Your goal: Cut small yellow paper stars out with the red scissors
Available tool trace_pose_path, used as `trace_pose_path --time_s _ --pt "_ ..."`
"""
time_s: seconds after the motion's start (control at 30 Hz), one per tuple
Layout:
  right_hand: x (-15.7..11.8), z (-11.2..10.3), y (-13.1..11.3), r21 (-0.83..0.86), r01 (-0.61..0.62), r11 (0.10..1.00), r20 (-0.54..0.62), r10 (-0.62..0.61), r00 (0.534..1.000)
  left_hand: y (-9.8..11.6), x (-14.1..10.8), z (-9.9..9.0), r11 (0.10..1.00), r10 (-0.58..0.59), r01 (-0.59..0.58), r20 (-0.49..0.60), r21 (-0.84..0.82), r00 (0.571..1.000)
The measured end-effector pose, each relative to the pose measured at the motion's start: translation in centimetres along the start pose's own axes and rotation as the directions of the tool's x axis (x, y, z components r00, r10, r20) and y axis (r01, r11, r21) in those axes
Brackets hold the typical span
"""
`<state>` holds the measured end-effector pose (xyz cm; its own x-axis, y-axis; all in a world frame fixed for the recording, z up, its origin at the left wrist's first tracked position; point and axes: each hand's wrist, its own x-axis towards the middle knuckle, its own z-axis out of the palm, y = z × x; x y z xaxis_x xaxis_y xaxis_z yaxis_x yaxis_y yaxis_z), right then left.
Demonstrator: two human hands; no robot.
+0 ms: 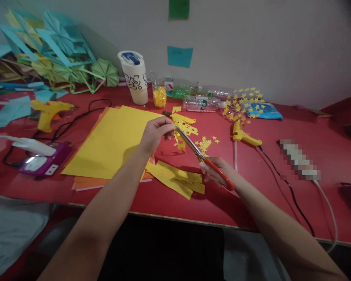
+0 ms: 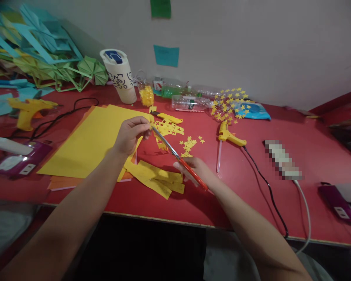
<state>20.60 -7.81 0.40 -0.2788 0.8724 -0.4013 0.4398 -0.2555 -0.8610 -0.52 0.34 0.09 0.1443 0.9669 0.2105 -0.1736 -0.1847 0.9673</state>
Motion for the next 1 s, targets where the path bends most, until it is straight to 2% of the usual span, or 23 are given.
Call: trace_pose_path --time_s 0.23,0.7,1.0 --pt "0.5 0.0 1.2 0.018 0.006 1.000 0.003 -0.006 1.000 0.0 -0.2 0.3 1.000 0.026 -0.026 0.014 0.007 1.000" --pt "0.5 -0.1 1.8 0.026 0.112 0.993 0.040 -0.113 0.993 -0.1 -0.4 0.7 1.000 0.031 -0.031 0.040 -0.004 0.999" --pt "0.5 0.1 1.7 0.036 0.090 0.995 0.035 -0.091 0.995 -0.3 -0.4 0.7 0.999 0.048 -0.048 0.065 -0.005 0.997"
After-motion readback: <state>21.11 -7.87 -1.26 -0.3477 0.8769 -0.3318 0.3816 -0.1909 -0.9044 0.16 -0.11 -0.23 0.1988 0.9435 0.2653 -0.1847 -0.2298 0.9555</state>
